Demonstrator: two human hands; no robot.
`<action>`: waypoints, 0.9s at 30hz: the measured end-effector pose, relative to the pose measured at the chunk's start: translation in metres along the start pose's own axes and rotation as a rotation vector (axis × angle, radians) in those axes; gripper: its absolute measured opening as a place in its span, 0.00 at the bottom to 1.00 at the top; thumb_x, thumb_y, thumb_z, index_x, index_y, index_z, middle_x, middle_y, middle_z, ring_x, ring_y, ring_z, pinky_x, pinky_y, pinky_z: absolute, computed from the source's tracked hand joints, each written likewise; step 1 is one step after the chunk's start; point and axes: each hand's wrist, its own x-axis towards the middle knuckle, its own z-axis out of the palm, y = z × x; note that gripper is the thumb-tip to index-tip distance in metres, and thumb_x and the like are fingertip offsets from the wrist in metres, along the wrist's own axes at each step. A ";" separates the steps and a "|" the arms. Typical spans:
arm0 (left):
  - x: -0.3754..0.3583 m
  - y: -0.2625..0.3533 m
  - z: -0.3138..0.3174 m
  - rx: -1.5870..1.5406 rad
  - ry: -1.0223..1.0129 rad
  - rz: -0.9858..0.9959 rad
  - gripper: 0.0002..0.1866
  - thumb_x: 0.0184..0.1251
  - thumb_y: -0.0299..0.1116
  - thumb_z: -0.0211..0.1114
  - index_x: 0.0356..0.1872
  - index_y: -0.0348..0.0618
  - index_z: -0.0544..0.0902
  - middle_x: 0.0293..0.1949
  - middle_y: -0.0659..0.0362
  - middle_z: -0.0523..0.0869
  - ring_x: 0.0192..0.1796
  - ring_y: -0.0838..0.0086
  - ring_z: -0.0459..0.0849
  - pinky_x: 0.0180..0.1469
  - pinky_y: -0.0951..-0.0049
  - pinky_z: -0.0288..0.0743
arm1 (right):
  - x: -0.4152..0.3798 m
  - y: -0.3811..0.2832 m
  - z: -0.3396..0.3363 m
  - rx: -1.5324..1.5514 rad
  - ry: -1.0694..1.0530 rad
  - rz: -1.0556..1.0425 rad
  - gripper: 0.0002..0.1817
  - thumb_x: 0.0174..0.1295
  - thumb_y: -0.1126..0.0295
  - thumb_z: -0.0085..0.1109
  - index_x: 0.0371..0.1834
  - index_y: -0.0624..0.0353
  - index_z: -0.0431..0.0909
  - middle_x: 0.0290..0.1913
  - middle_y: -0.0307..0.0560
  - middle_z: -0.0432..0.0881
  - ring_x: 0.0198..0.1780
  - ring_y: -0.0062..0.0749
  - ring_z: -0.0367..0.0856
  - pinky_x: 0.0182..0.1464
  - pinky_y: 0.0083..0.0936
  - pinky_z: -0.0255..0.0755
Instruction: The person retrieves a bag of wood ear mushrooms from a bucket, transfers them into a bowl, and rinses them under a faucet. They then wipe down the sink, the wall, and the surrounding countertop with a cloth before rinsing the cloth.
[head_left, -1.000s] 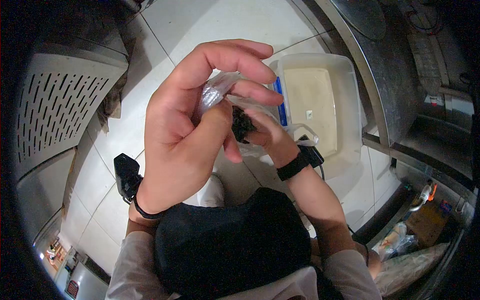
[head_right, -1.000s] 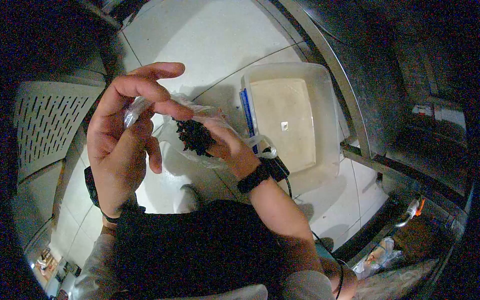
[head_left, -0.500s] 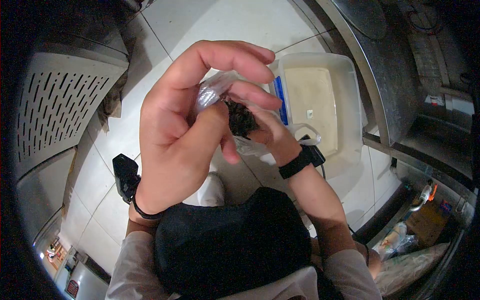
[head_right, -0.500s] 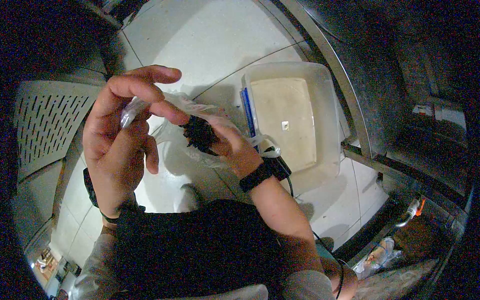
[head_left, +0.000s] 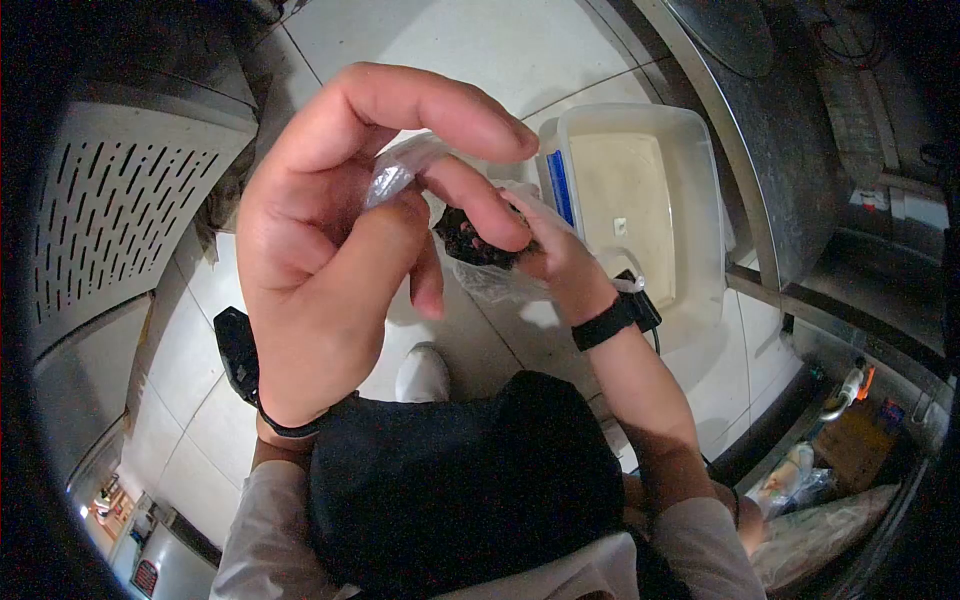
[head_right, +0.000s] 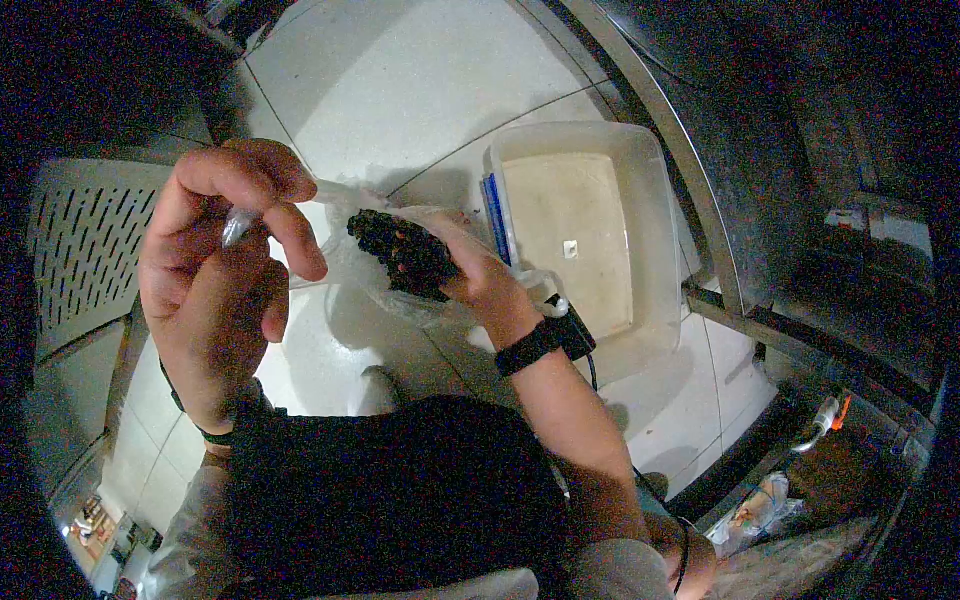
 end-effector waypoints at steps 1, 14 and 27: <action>0.000 0.000 0.001 0.000 0.001 0.000 0.13 0.48 0.18 0.42 0.36 0.31 0.69 0.39 0.44 0.74 0.24 0.76 0.77 0.10 0.89 0.61 | 0.001 -0.004 0.001 0.034 -0.008 -0.018 0.28 0.57 0.56 0.50 0.56 0.64 0.67 0.56 0.52 0.72 0.59 0.40 0.67 0.64 0.33 0.54; -0.003 -0.007 -0.001 -0.057 -0.070 0.019 0.13 0.47 0.18 0.42 0.36 0.32 0.69 0.37 0.44 0.74 0.22 0.76 0.77 0.10 0.89 0.61 | 0.011 -0.038 0.005 0.228 0.011 0.251 0.28 0.47 0.63 0.61 0.52 0.64 0.70 0.53 0.49 0.74 0.56 0.36 0.71 0.61 0.30 0.59; -0.003 -0.009 0.000 -0.019 -0.075 0.034 0.13 0.46 0.18 0.42 0.36 0.33 0.70 0.37 0.45 0.74 0.21 0.78 0.75 0.12 0.88 0.60 | 0.008 0.024 0.013 0.540 0.075 0.277 0.28 0.54 0.60 0.51 0.56 0.64 0.66 0.56 0.49 0.72 0.58 0.35 0.69 0.61 0.28 0.59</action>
